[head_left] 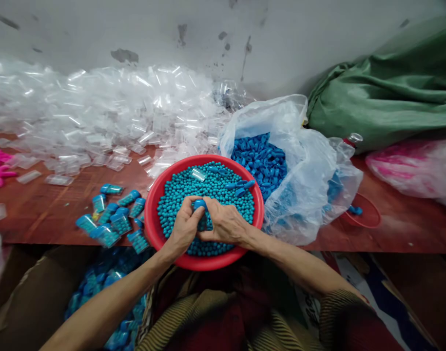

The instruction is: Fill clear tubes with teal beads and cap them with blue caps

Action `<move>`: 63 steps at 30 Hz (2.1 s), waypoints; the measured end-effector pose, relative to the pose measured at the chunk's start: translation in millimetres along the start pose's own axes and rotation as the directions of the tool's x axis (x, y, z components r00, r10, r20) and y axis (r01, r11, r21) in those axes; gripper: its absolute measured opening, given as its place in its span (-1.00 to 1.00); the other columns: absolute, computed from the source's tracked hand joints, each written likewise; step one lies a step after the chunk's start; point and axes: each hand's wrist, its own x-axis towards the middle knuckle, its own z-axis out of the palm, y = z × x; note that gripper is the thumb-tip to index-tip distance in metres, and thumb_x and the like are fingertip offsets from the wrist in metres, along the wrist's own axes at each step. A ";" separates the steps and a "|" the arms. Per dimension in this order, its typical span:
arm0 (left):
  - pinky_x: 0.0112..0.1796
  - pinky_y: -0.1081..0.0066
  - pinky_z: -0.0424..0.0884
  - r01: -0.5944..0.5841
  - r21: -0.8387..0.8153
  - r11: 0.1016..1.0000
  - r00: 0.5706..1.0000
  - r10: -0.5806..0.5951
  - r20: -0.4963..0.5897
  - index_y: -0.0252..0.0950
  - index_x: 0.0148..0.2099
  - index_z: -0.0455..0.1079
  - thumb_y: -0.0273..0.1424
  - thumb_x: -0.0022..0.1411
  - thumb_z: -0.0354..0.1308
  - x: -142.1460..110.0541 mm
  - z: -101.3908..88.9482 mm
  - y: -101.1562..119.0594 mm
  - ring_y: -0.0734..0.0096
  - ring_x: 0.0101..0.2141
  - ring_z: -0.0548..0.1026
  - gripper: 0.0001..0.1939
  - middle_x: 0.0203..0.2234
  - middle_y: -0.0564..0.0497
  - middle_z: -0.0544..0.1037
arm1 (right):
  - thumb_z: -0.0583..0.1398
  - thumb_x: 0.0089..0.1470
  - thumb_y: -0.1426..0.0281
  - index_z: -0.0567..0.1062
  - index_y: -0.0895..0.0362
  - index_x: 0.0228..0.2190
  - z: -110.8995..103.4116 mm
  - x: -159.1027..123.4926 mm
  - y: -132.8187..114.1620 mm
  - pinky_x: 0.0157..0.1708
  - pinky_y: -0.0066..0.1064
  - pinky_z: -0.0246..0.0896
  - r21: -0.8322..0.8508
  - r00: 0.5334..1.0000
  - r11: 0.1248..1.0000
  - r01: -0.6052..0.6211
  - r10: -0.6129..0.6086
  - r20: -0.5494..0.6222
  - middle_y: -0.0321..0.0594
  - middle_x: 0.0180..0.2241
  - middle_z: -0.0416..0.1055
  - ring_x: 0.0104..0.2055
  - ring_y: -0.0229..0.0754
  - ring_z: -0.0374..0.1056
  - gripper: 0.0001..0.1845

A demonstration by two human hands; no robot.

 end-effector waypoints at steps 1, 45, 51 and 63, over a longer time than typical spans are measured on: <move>-0.35 0.52 0.30 -0.014 0.048 0.999 1.000 0.015 -0.024 -0.24 -0.15 0.21 -0.29 0.15 0.07 0.1 -1.4 0.0 0.55 -0.42 0.31 -0.76 -0.39 0.11 0.34 | 0.15 -0.02 0.09 0.18 0.32 0.02 1.3 1.9 -2.7 -0.38 -0.22 0.34 -0.020 1.000 1.000 0.001 -0.001 0.002 0.08 -0.16 0.36 -0.20 0.04 0.39 -0.29; -0.12 0.27 0.29 -0.062 0.885 0.461 0.997 -0.008 0.074 -0.37 0.13 0.13 -0.45 0.03 0.13 124.5 -19.5 5.9 0.07 -0.10 0.45 -0.42 -0.14 -0.23 0.49 | -0.14 0.20 0.54 0.19 0.00 0.15 -29.2 16.3 70.9 -0.17 -0.29 0.16 -0.375 0.943 0.927 -0.005 0.129 0.306 -0.07 -0.08 0.33 -0.09 -0.07 0.27 -0.48; -0.16 0.34 0.31 -0.096 0.814 0.573 0.994 0.011 0.110 -0.35 0.07 0.18 -0.49 -0.01 0.12 122.0 -25.8 -2.0 0.26 -0.21 0.46 -0.46 -0.24 -0.09 0.50 | -0.06 0.23 0.36 0.33 0.15 -0.02 -27.8 21.7 57.6 -0.23 -0.36 0.20 -0.341 0.932 0.923 -0.177 0.268 0.243 -0.09 -0.16 0.44 -0.14 -0.09 0.36 -0.66; -0.26 0.39 0.32 -0.014 0.215 0.977 0.968 -0.041 0.249 -0.29 -0.25 0.25 -0.39 -0.14 0.22 87.8 -33.9 6.4 0.44 -0.36 0.44 -0.66 -0.42 0.06 0.47 | -0.13 0.21 0.52 0.35 0.22 -0.12 -12.1 9.9 46.0 -0.24 -0.29 0.15 -0.384 0.947 0.919 -0.088 0.197 0.254 0.01 -0.20 0.40 -0.15 -0.03 0.30 -0.66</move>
